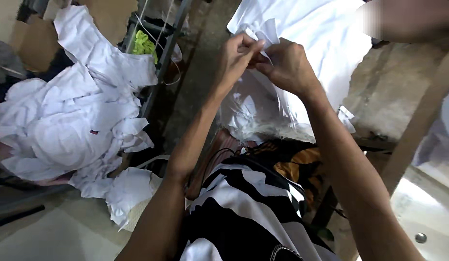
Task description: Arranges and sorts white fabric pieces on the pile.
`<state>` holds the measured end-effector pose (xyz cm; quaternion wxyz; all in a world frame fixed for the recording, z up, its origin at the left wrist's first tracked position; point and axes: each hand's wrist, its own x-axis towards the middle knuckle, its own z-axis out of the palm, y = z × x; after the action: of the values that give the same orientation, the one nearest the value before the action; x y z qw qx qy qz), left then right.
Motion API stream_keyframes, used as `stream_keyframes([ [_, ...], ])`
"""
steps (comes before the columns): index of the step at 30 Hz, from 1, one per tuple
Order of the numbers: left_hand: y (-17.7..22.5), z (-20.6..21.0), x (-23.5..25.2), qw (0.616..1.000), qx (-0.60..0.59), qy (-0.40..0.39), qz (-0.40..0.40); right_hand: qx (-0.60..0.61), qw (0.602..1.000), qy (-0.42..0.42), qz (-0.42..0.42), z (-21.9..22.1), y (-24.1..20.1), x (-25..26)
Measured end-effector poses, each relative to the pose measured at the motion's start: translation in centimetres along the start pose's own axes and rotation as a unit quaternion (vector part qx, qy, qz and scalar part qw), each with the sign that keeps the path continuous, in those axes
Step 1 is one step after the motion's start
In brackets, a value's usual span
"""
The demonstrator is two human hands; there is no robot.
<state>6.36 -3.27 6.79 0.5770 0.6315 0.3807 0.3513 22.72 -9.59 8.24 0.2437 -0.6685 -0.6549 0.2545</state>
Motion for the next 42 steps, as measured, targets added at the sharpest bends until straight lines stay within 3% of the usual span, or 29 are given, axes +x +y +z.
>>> stream_keyframes([
  [2, -0.7, -0.4, -1.3, 0.998, -0.051, 0.020, -0.025, 0.009, 1.000, -0.003, -0.001, 0.5, 0.1, 0.2],
  [6, -4.5, -1.8, -5.9, 0.987, -0.034, 0.072, -0.137, 0.015, 1.000, -0.013, -0.006, 1.8, 0.2, 0.5],
  [8, -6.8, -2.0, -8.3, 0.976, -0.030, 0.052, -0.207, 0.017, 1.000, -0.007, -0.004, 2.2, 0.2, 0.5],
  [11, -8.6, -1.2, -10.7, 0.965, -0.064, 0.057, -0.249, 0.024, 1.000, 0.003, 0.015, 2.7, 0.1, 0.7],
  [19, -8.8, -0.4, -11.1, 0.957, -0.129, 0.085, -0.245, 0.034, 0.998, 0.036, 0.037, 3.3, 0.2, 0.6],
  [24, -8.2, 0.5, -9.8, 0.956, -0.079, 0.123, -0.256, 0.031, 0.998, 0.039, 0.037, 3.0, 0.0, 0.5],
  [27, -8.6, 0.7, -9.3, 0.962, -0.058, 0.153, -0.217, 0.025, 0.998, 0.046, 0.035, 2.6, -0.2, 0.4],
  [30, -9.1, 1.0, -8.7, 0.965, -0.118, 0.172, -0.158, 0.018, 0.998, 0.055, 0.037, 2.0, -0.4, 0.4],
  [36, -7.7, 1.6, -7.1, 0.918, -0.325, 0.133, -0.183, 0.022, 0.996, 0.072, 0.038, 1.4, -0.8, 0.1],
  [42, -6.4, 1.1, -6.6, 0.952, -0.269, 0.079, -0.120, -0.080, 0.996, -0.015, -0.030, 4.9, -1.9, -1.2],
])
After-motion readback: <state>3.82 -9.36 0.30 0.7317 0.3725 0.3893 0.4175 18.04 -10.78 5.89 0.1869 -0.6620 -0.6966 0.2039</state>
